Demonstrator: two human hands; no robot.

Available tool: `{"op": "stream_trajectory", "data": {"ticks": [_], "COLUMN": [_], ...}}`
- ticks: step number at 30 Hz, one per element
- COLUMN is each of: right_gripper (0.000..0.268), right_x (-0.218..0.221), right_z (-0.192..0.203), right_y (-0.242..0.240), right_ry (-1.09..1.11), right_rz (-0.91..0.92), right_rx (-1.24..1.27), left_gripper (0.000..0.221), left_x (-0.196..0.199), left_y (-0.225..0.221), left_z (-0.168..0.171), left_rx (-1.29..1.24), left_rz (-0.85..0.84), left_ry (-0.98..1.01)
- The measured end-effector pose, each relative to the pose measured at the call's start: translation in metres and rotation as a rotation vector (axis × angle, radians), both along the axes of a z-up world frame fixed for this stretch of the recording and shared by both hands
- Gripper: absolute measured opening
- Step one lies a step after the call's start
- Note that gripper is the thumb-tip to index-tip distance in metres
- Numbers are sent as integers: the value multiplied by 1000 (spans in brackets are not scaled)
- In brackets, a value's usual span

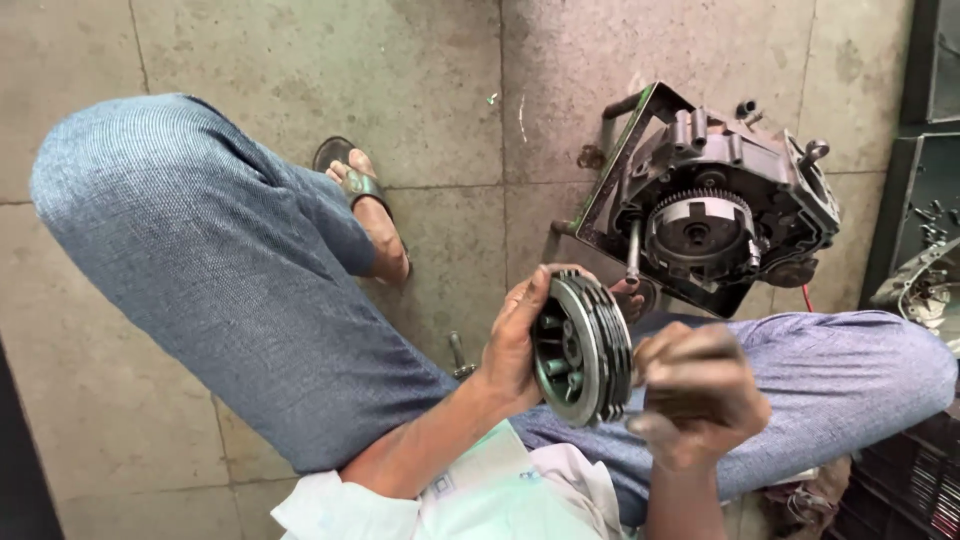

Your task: Assembling the clutch plates and pressure plate for a motorcycle engine.

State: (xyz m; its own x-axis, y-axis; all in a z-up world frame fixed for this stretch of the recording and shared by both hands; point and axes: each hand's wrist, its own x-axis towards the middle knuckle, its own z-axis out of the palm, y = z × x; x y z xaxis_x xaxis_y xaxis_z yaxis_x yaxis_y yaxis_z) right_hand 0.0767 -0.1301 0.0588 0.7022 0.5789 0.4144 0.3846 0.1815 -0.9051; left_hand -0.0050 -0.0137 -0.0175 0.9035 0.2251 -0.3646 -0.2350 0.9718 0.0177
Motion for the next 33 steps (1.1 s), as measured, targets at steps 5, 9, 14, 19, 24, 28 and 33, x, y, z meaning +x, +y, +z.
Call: {"op": "stream_trajectory", "data": {"ticks": [5,9,14,19,24,28,33], "right_gripper": [56,53,58,57,45,44,42], "right_x": [17,20,9,-20,-25,-25,-29], "right_z": [16,6,22,-19,-38,-60,-40], "right_y": [0,-19,11,-19,-18,-18,-15], "right_ry": [61,116,420,432,503,589,487], "right_rz": [104,114,-3,-119,-225,-264,-285], "right_rx": [-278,-320,-225,-434,-421,-318,-374], "left_gripper": [46,46,40,35,33,33,30], "left_x": [1,1,-2,-4,-5,-3,0], "left_y": [4,3,2,12,19,21,27], "left_z": [7,5,2,9,18,14,14], "left_rx": [58,118,151,612,972,1083,1115], "left_rz": [-17,41,96,143,132,123,43], "left_ry": [-44,-17,80,387,528,583,612]}}
